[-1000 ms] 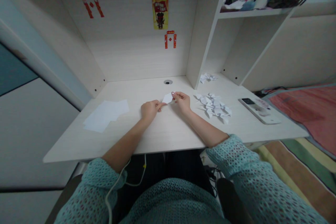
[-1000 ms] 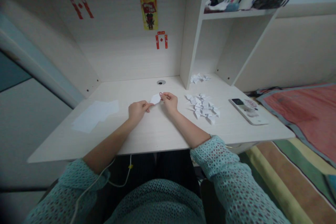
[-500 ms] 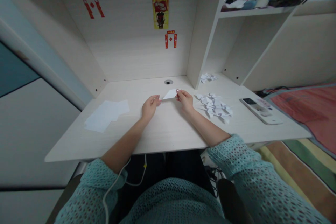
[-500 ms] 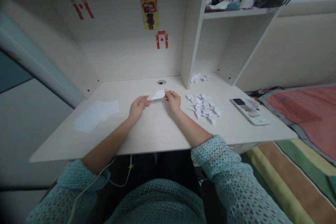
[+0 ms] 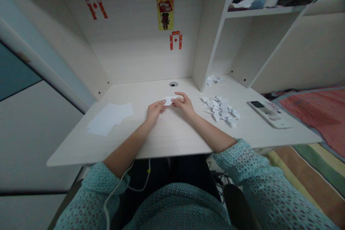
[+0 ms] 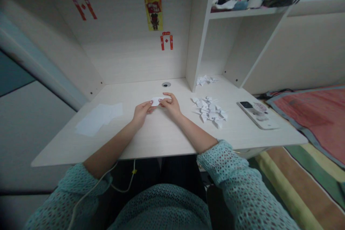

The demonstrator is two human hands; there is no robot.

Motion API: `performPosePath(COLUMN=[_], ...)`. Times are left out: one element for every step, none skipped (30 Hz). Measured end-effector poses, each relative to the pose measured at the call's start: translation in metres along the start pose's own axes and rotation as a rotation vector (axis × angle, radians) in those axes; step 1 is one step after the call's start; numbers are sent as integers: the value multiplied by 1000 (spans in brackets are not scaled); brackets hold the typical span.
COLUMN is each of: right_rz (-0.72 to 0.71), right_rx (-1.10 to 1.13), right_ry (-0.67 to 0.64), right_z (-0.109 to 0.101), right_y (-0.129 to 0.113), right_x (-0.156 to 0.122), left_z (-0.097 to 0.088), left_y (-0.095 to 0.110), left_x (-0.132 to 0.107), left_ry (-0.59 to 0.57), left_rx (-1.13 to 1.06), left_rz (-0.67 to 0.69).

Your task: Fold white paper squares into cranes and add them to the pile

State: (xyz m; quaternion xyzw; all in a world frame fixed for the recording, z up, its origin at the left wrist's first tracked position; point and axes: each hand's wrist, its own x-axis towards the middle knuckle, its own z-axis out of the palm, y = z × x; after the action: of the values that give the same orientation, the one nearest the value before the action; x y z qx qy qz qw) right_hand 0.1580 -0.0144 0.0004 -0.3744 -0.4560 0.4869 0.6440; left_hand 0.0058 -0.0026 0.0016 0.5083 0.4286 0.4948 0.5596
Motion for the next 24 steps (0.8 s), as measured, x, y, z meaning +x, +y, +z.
performPosePath(right_rz=[-51, -100, -144, -179, -207, -230, -245, -252, -251, -246, -239, -231, -222, -213, -202, -189, -177, -168, -161, -155, -150, -146, -141, -136], right_rx=[-20, -44, -71, -104, -145, -192, -243, -292, -331, -357, -370, -374, -371, -365, -358, -350, -340, -325, -307, -286, -263, -242, -225, -213], right_ry=[-29, -70, -121, -181, -239, -290, -329, -351, -358, -350, -333, -315, -294, -272, -251, -232, -216, -203, -196, -192, -191, -189, -185, -182], right_z=[0, -1, -1, -2, -3, -4, -5, -6, -6, -7, -7, -7, -8, -8, -8, -9, -9, -9, -10, -10, -10, -10, -9, -9], right_y=[-1, -2, -4, -5, -6, -6, -6, -5, -4, -3, -1, 0, 1, 2, 2, 2, 2, 2, 2, 2, 1, 1, 1, 0], right_x=[0, 0, 0, 0, 1, 1, 1, 1, 1, 1, 1, 2, 2, 3, 3, 4, 4, 4, 5, 5, 5, 5, 5, 4], left_z=[-1, -2, -3, -3, -4, -5, -5, -5, -5, -5, -5, -4, -4, -3, -3, -3, -3, -3, -3, -3, -3, -3, -3, -3], left_y=[-1, -2, -3, -3, -4, -4, -4, -5, -5, -6, -6, -7, -7, -6, -5, -4, -2, 1, 3, 6, 8, 9, 10, 11], left_x=[1, 2, 2, 3, 3, 4, 4, 4, 5, 5, 5, 5, 4, 4, 3, 2, 1, 0, -2, -3, -4, -5, -5, -6], left_ry=[6, 13, 20, 26, 30, 30, 25, 14, 2, -10, -20, -28, -35, -36, -37, -37, -34, -35, -37, -41, -51, -64, -77, -85], left_rx=[-4, -10, -16, -24, -31, -37, -38, -32, -21, -7, 9, 21, 28, 29, 30, 32, 38, 53, 72, 96, 121, 147, 169, 186], left_rz=[-2, -2, -3, -5, -10, -15, -19, -18, -12, -2, 10, 19, 22, 25, 30, 43, 68, 106, 155, 203, 249, 292, 326, 353])
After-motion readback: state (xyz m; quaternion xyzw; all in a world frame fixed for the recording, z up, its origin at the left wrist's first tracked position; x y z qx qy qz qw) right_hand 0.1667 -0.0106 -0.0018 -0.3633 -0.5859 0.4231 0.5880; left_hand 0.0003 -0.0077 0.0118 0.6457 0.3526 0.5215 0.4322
